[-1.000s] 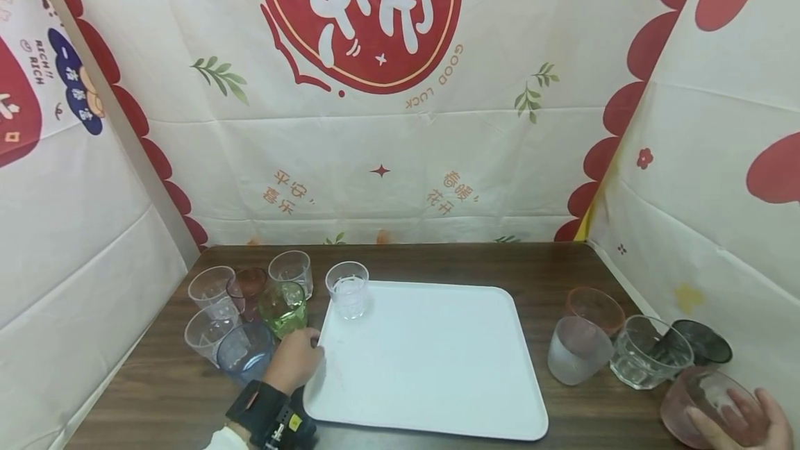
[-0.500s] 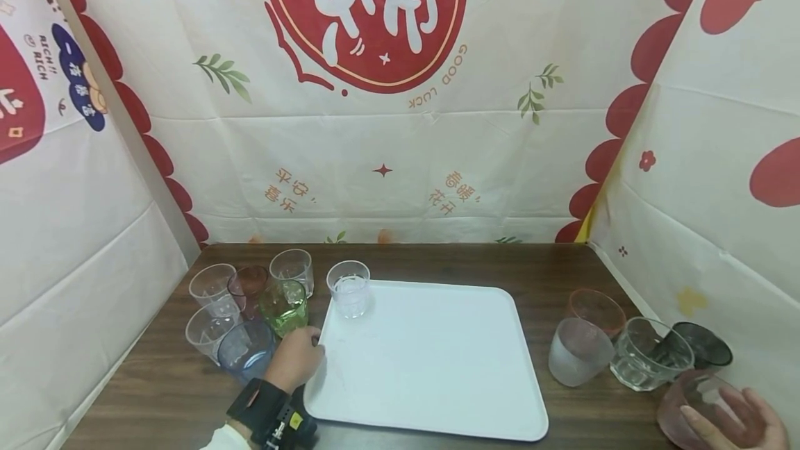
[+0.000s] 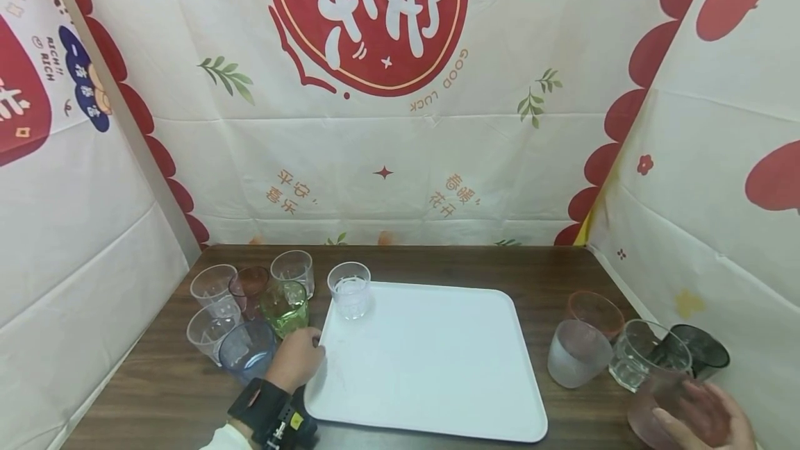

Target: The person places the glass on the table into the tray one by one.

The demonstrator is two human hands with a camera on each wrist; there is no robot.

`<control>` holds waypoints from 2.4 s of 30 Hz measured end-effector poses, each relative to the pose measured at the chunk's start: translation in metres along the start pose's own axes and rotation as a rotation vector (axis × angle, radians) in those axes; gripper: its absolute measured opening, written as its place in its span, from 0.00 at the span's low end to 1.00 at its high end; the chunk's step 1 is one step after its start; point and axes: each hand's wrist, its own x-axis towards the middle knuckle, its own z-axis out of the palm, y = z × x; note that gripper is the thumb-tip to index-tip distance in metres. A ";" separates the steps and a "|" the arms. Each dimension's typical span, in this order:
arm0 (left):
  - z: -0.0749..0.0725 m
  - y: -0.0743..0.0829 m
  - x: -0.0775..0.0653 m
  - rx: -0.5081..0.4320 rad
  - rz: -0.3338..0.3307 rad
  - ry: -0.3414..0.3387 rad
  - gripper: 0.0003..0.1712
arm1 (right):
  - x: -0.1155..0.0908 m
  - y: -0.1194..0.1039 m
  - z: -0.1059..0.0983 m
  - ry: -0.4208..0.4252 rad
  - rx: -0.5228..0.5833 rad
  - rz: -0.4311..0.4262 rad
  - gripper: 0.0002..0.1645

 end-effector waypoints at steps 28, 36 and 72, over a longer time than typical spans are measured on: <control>-0.001 -0.005 0.000 -0.032 0.013 0.016 0.12 | -0.040 -0.040 0.116 -0.679 -0.167 -0.342 0.47; -0.001 -0.005 0.001 -0.024 0.006 0.019 0.11 | -0.054 -0.040 0.151 -0.741 -0.124 -0.321 0.48; 0.000 -0.006 0.003 -0.011 0.003 0.018 0.11 | -0.041 -0.010 0.328 -0.829 -0.426 -0.094 0.60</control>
